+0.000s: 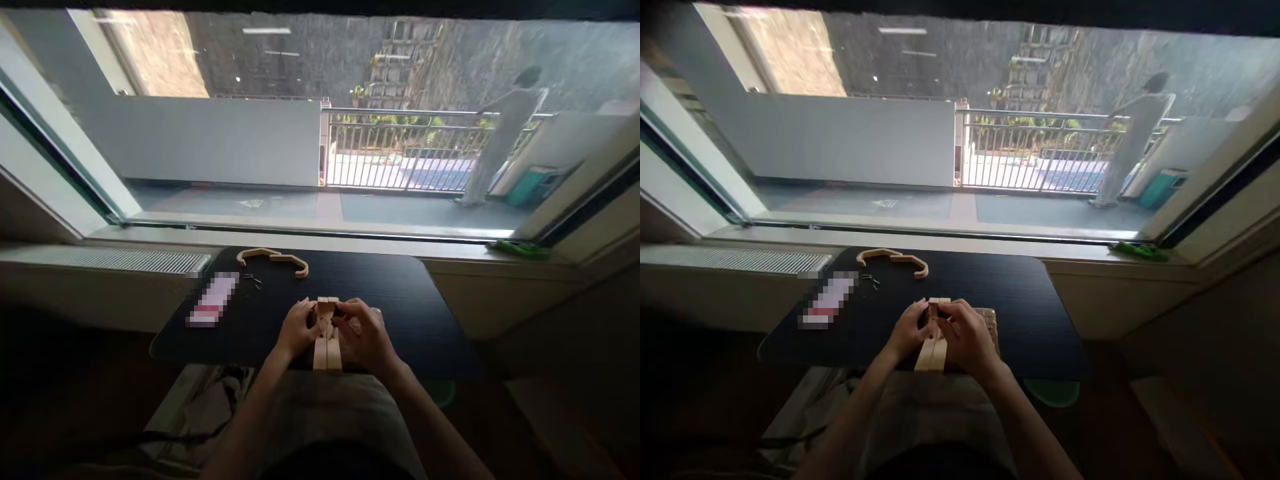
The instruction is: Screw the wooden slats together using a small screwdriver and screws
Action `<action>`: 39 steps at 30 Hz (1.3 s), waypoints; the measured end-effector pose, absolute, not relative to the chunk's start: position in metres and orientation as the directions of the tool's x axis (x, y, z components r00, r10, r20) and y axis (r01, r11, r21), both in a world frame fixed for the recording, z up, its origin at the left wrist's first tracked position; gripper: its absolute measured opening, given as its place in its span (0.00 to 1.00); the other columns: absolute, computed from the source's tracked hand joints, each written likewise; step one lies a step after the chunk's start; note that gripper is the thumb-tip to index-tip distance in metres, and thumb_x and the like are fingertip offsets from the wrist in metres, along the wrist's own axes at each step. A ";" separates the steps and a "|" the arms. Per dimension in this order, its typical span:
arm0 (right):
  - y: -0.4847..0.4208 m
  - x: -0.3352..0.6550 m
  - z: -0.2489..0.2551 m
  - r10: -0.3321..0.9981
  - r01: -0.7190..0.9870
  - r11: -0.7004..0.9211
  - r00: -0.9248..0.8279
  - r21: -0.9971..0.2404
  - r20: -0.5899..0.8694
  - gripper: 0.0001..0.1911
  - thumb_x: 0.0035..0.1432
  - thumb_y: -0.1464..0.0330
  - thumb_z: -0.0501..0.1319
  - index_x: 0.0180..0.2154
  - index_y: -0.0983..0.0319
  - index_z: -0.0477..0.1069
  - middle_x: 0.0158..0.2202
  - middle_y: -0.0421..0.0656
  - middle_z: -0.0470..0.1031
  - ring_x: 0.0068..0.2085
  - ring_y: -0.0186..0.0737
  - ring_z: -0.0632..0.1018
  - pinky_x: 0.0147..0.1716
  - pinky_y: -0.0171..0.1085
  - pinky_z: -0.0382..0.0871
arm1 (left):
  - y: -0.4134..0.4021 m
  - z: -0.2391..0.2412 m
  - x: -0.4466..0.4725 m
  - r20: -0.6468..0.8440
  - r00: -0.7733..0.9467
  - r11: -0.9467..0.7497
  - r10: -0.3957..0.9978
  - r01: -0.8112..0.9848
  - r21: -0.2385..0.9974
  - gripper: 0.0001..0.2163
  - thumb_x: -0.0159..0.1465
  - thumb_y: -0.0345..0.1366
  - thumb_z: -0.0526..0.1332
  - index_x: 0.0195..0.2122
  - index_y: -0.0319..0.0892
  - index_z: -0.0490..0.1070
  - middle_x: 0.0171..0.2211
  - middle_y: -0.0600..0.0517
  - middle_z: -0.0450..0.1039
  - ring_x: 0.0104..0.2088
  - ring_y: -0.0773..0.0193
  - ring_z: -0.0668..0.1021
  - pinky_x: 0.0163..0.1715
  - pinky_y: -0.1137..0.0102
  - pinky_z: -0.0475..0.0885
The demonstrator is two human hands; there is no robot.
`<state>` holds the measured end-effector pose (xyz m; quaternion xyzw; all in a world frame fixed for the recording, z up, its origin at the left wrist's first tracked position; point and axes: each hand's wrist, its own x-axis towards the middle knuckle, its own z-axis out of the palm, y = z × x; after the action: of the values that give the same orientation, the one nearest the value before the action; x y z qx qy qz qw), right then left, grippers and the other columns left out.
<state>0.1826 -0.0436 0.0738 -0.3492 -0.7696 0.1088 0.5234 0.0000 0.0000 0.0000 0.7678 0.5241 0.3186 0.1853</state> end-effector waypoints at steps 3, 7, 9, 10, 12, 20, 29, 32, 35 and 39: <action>-0.044 0.181 0.076 0.645 0.419 0.739 -0.212 -0.528 0.734 0.12 0.61 0.74 0.60 0.45 0.56 0.66 0.35 0.40 0.72 0.33 0.36 0.75 0.31 0.35 0.70 | -0.001 -0.003 -0.001 0.311 0.231 -0.381 0.922 0.684 0.622 0.18 0.58 0.39 0.61 0.49 0.40 0.72 0.51 0.43 0.75 0.57 0.47 0.72 0.59 0.50 0.65; -0.044 0.181 0.076 0.639 0.418 0.742 -0.202 -0.525 0.742 0.12 0.61 0.74 0.60 0.45 0.56 0.66 0.34 0.39 0.72 0.32 0.35 0.75 0.31 0.35 0.70 | 0.000 -0.004 -0.001 0.338 0.211 -0.389 0.917 0.664 0.639 0.16 0.59 0.40 0.61 0.47 0.41 0.73 0.50 0.43 0.76 0.56 0.47 0.73 0.58 0.50 0.66; -0.044 0.181 0.076 0.635 0.418 0.744 -0.197 -0.522 0.747 0.12 0.61 0.74 0.60 0.46 0.56 0.66 0.34 0.39 0.71 0.31 0.35 0.75 0.31 0.35 0.70 | 0.000 -0.004 0.000 0.352 0.193 -0.388 0.916 0.645 0.658 0.16 0.59 0.41 0.61 0.47 0.41 0.73 0.49 0.42 0.76 0.55 0.47 0.74 0.58 0.49 0.65; -0.044 0.180 0.076 0.634 0.420 0.744 -0.196 -0.520 0.748 0.12 0.61 0.74 0.60 0.46 0.56 0.66 0.34 0.39 0.71 0.31 0.35 0.75 0.31 0.35 0.70 | 0.000 -0.003 0.001 0.355 0.179 -0.385 0.917 0.629 0.675 0.16 0.60 0.41 0.60 0.48 0.41 0.73 0.50 0.42 0.76 0.55 0.47 0.74 0.58 0.50 0.66; -0.044 0.180 0.076 0.636 0.431 0.740 -0.197 -0.517 0.746 0.12 0.61 0.74 0.60 0.46 0.56 0.66 0.34 0.39 0.71 0.31 0.35 0.74 0.30 0.34 0.70 | -0.005 -0.002 0.001 0.365 0.137 -0.373 0.921 0.581 0.723 0.16 0.63 0.41 0.57 0.49 0.40 0.72 0.51 0.41 0.75 0.55 0.49 0.75 0.57 0.52 0.67; -0.045 0.175 0.075 0.647 0.428 0.732 -0.196 -0.530 0.737 0.12 0.61 0.74 0.59 0.45 0.57 0.66 0.35 0.41 0.71 0.31 0.35 0.74 0.31 0.35 0.71 | -0.082 0.005 -0.022 0.561 0.201 -0.587 0.803 0.426 0.688 0.14 0.67 0.37 0.51 0.51 0.44 0.68 0.53 0.44 0.70 0.56 0.52 0.71 0.55 0.54 0.68; -0.044 0.176 0.074 0.673 0.401 0.713 -0.162 -0.575 0.722 0.14 0.60 0.76 0.59 0.46 0.56 0.66 0.36 0.39 0.71 0.30 0.33 0.74 0.30 0.34 0.71 | -0.100 0.011 0.001 0.599 0.302 -0.664 0.742 0.456 0.593 0.19 0.60 0.32 0.64 0.53 0.46 0.66 0.57 0.41 0.65 0.61 0.48 0.67 0.57 0.49 0.66; -0.045 0.176 0.074 0.679 0.418 0.703 -0.152 -0.575 0.719 0.14 0.60 0.76 0.60 0.45 0.56 0.66 0.35 0.39 0.70 0.30 0.33 0.74 0.29 0.33 0.70 | -0.091 0.006 0.001 0.578 0.323 -0.662 0.749 0.391 0.639 0.17 0.59 0.36 0.67 0.49 0.46 0.69 0.53 0.43 0.70 0.60 0.47 0.68 0.57 0.48 0.66; -0.045 0.175 0.074 0.674 0.417 0.705 -0.145 -0.573 0.724 0.14 0.59 0.76 0.60 0.45 0.56 0.66 0.35 0.39 0.70 0.30 0.33 0.74 0.29 0.33 0.70 | -0.084 0.002 -0.001 0.530 0.287 -0.602 0.798 0.358 0.713 0.11 0.57 0.38 0.69 0.41 0.45 0.74 0.54 0.43 0.69 0.62 0.44 0.66 0.56 0.51 0.69; -0.045 0.175 0.074 0.671 0.413 0.709 -0.145 -0.572 0.727 0.13 0.59 0.76 0.59 0.45 0.56 0.65 0.35 0.39 0.70 0.30 0.33 0.74 0.30 0.33 0.70 | -0.080 -0.003 -0.001 0.495 0.286 -0.568 0.820 0.310 0.762 0.11 0.57 0.39 0.69 0.40 0.44 0.75 0.52 0.43 0.71 0.61 0.44 0.68 0.54 0.54 0.71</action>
<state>0.1747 -0.0449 0.0740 -0.3628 -0.7473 0.1185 0.5440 -0.0009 -0.0799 -0.0025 0.7534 0.3752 0.4652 0.2743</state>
